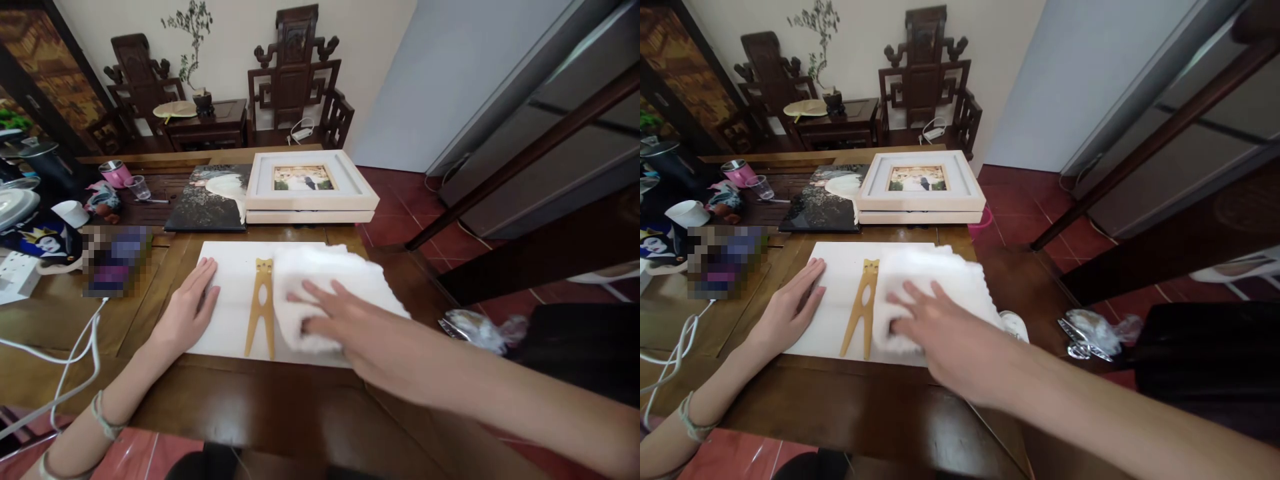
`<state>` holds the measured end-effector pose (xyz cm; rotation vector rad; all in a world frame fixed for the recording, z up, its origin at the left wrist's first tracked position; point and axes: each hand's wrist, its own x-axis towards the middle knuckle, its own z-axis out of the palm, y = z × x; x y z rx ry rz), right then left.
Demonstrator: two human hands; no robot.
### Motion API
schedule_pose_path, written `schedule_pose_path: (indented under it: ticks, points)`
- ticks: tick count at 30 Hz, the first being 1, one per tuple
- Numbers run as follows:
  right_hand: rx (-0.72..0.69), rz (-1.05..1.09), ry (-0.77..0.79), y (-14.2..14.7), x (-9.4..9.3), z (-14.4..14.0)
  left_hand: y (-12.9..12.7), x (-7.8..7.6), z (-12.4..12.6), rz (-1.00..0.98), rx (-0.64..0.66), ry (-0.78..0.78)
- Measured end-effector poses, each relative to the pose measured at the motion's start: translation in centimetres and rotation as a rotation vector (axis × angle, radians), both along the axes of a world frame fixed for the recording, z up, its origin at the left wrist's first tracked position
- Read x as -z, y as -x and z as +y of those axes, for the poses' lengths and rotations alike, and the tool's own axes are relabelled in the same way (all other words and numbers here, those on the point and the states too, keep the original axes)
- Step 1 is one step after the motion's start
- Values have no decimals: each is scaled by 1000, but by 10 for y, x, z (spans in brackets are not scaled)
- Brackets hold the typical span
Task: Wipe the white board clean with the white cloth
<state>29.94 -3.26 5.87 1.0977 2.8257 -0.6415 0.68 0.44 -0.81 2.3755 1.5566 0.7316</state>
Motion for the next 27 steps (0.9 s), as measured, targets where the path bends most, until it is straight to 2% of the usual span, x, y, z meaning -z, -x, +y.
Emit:
schedule_pose_path:
  ticks: [3, 5, 7, 13, 15, 17, 20, 24, 27]
  points:
    - [-64, 15, 136, -2, -17, -24, 0, 2, 1, 2, 5, -12]
    - [-64, 24, 188, -6, -22, -23, 1, 3, 1, -7, 9, -18]
    - [-41, 57, 186, -11, -20, -7, 1, 4, 1, -16, 12, -21]
    - [7, 142, 84, -19, 3, 73, 1, 2, 1, -25, 17, -16]
    - [27, 170, 32, -16, 9, 89, 1, 1, 0, -29, 15, -9]
    - [45, 174, -41, -11, 11, 93, 1, 1, 0, -34, 12, -4]
    - [93, 113, -97, -4, 7, 75, 2, 1, 0, -36, 7, -4]
    - [179, 7, 14, 2, -3, 22, 2, 2, 1, -31, 5, -15]
    - [68, -20, 92, 4, -7, -19, 2, 3, 1, -23, 10, -23]
